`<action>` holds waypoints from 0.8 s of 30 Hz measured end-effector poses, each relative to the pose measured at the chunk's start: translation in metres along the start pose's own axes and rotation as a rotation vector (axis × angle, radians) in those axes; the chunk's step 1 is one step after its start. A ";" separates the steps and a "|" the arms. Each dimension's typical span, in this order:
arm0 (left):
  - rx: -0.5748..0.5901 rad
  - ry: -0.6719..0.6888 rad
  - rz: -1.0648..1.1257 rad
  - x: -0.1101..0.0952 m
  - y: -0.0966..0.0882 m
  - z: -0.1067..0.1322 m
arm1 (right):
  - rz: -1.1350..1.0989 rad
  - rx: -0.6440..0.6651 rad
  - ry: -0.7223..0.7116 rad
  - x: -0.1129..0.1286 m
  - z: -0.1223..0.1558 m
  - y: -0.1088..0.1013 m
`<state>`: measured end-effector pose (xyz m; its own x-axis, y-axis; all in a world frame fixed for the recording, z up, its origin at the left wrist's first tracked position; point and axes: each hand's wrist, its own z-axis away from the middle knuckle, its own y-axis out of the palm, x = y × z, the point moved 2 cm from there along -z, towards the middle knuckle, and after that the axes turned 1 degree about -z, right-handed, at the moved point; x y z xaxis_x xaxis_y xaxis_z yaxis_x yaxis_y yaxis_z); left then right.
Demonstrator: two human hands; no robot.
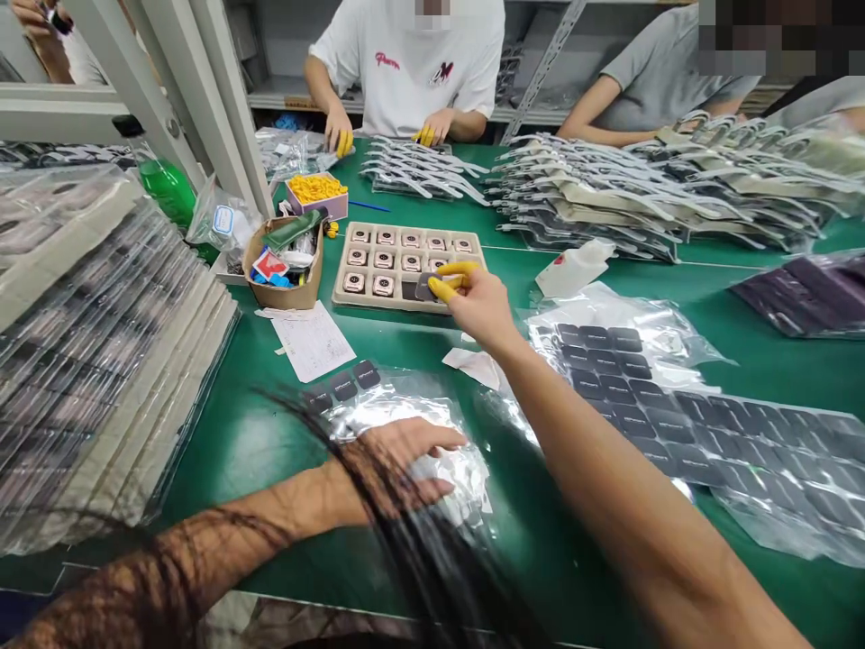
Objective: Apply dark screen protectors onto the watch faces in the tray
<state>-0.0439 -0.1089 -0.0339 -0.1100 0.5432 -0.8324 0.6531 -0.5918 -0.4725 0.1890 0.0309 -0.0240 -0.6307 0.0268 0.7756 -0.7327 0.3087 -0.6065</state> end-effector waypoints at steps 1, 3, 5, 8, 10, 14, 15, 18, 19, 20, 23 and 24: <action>-0.003 0.047 -0.057 -0.003 -0.003 -0.006 | 0.106 0.018 0.007 0.001 -0.014 0.005; -0.080 0.050 -0.216 -0.001 -0.019 -0.028 | 0.222 0.050 0.030 0.004 -0.031 0.016; -0.173 -0.064 -0.415 0.012 -0.045 -0.063 | 0.264 0.028 0.033 0.008 -0.031 0.026; -0.195 -0.294 -0.764 0.043 -0.087 -0.124 | 0.326 -0.077 0.000 0.015 -0.005 0.031; -0.092 -0.359 -0.868 0.064 -0.108 -0.160 | 0.308 -0.130 -0.080 0.019 0.028 0.029; 0.070 -0.362 -0.839 0.088 -0.122 -0.204 | 0.114 0.012 -0.250 0.013 0.113 0.030; 0.095 -0.347 -0.821 0.091 -0.122 -0.208 | 0.059 0.063 -0.257 0.010 0.131 0.031; 0.104 -0.292 -0.744 0.091 -0.119 -0.204 | -0.105 0.093 -0.244 0.002 0.163 0.035; 0.071 -0.279 -0.712 0.089 -0.117 -0.197 | -0.156 0.064 -0.233 0.001 0.166 0.035; 0.019 -0.270 -0.680 0.085 -0.115 -0.186 | -0.201 0.022 -0.223 0.000 0.166 0.034; -0.185 -0.259 -0.598 0.066 -0.099 -0.137 | -0.287 -0.152 -0.245 0.004 0.158 0.026; -0.231 -0.265 -0.565 0.058 -0.090 -0.117 | -0.291 -0.201 -0.293 0.006 0.156 0.022</action>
<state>-0.0213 0.0453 -0.0055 -0.6436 0.5501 -0.5322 0.5818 -0.1002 -0.8071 0.1292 -0.1108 -0.0600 -0.4728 -0.3495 0.8089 -0.8443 0.4423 -0.3024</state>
